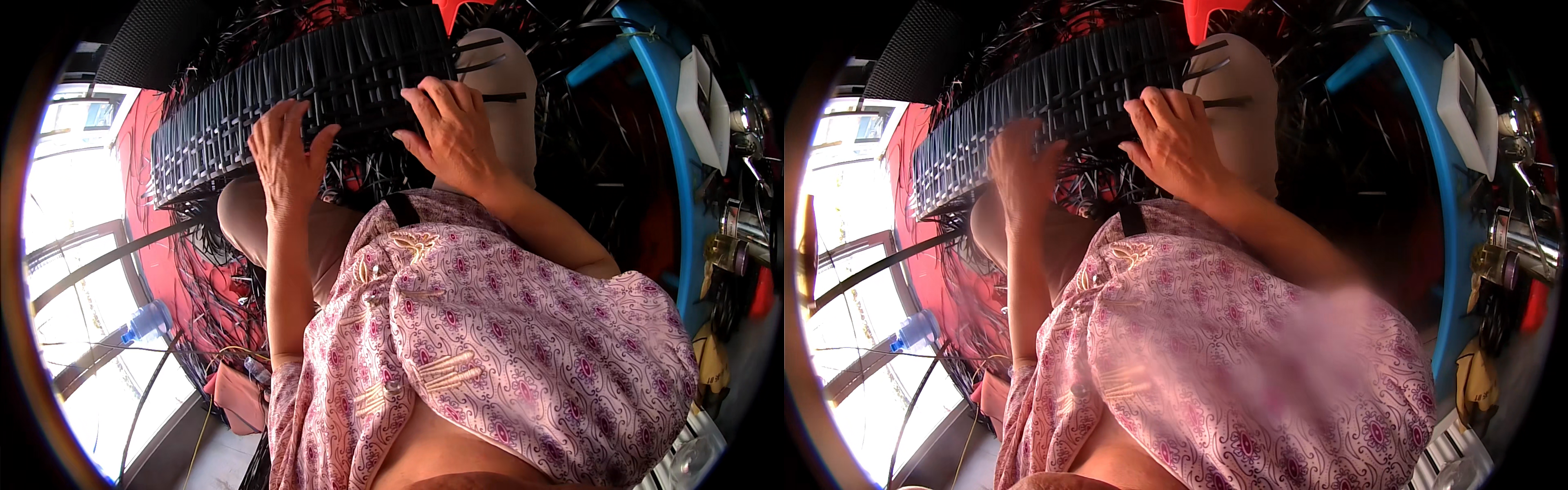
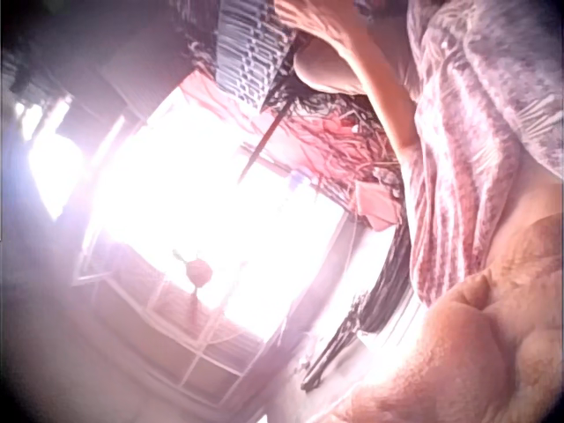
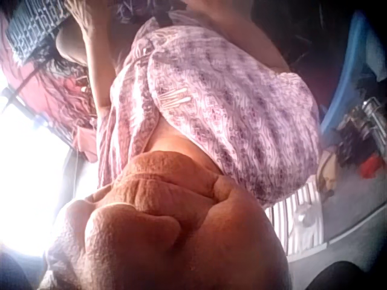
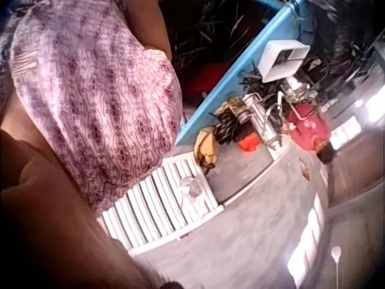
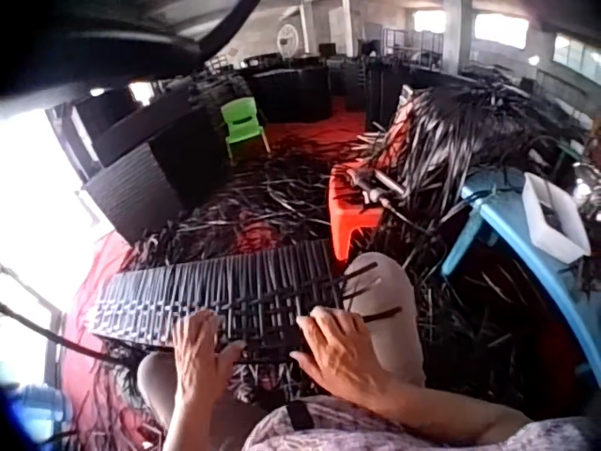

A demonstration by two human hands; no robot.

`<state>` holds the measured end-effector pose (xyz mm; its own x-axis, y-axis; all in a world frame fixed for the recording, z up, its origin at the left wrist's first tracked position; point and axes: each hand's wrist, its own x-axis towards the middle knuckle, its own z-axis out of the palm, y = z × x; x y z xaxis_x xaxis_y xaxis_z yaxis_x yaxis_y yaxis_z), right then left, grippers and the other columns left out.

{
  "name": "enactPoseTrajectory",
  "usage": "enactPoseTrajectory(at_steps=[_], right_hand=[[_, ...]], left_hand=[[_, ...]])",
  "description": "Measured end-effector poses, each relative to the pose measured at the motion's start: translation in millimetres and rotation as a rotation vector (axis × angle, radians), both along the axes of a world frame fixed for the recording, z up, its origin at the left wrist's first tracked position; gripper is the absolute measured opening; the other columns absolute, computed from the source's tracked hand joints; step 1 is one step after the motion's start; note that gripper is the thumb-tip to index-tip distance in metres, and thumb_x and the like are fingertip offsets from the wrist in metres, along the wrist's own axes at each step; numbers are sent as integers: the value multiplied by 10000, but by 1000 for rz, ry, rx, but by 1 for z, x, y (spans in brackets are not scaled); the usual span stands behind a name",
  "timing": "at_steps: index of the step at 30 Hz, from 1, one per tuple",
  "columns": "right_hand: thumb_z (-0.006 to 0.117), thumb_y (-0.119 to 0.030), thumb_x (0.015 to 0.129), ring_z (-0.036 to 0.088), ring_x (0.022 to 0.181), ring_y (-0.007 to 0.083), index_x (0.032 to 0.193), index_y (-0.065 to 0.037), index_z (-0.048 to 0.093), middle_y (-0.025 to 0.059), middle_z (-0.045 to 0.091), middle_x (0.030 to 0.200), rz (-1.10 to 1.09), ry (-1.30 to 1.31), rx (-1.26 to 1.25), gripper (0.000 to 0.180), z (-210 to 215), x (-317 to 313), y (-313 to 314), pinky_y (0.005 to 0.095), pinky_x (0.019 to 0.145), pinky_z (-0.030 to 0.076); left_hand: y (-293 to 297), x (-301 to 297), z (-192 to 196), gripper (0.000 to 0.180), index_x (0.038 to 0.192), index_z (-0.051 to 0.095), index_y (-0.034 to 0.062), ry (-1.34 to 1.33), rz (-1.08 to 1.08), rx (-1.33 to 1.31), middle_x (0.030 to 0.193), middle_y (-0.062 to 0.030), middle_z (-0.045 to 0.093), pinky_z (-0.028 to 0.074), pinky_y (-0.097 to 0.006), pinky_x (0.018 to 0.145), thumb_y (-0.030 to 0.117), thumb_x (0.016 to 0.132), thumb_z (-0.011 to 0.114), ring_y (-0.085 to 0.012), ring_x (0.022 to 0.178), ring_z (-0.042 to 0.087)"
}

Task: The person weaves black strips through a metal frame by hand, lifting and flipping the panel while surrounded by piles of weaving material.

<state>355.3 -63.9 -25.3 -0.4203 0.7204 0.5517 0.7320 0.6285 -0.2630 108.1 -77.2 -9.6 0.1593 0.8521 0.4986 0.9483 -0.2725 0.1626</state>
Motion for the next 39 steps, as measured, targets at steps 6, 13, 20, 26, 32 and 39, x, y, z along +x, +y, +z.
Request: enactPoseTrajectory(at_steps=[6,13,20,26,32,39], right_hand=[[764,-459,718,474,1169,214,1214,-93,587,23,519,1254,-79,-68,-12,641,6,17,23,371,962,392],[804,-225,702,559,1048,189,1098,-117,655,-24,578,1164,81,67,-90,437,1,48,16,332,921,484],[791,-252,746,616,911,154,1113,-143,647,-24,612,1056,37,265,-48,409,-6,48,13,286,781,537],[781,-208,778,639,798,156,1101,-110,658,28,634,904,56,282,-255,360,-3,32,8,289,652,515],[707,-58,832,601,813,165,989,-3,669,59,618,864,66,533,-517,171,35,-18,-8,267,736,467],[707,-156,870,579,822,129,972,1,666,29,602,841,57,431,-628,192,46,-11,-8,246,767,449]], left_hand=[[-1,37,-5,501,1145,612,49,-38,-142,-59,1167,-93,541,378,-418,948,301,746,778,-294,1075,502],[3,34,-13,415,1039,654,55,-78,-133,-46,1071,-67,567,411,-403,902,257,708,804,-274,1004,523],[-3,49,-1,536,1160,622,75,-79,-88,-44,1173,-88,537,374,-429,961,308,713,805,-287,1064,510],[-7,29,-14,467,1110,690,122,-66,-119,-27,1036,-23,584,358,-411,915,300,691,794,-239,998,515],[-20,-22,4,453,1067,690,123,-125,-201,34,1042,-29,575,374,-418,908,288,661,804,-241,988,512],[-43,-89,6,425,1062,628,51,-213,86,84,1092,-108,559,400,-427,915,296,745,770,-301,1020,510]])
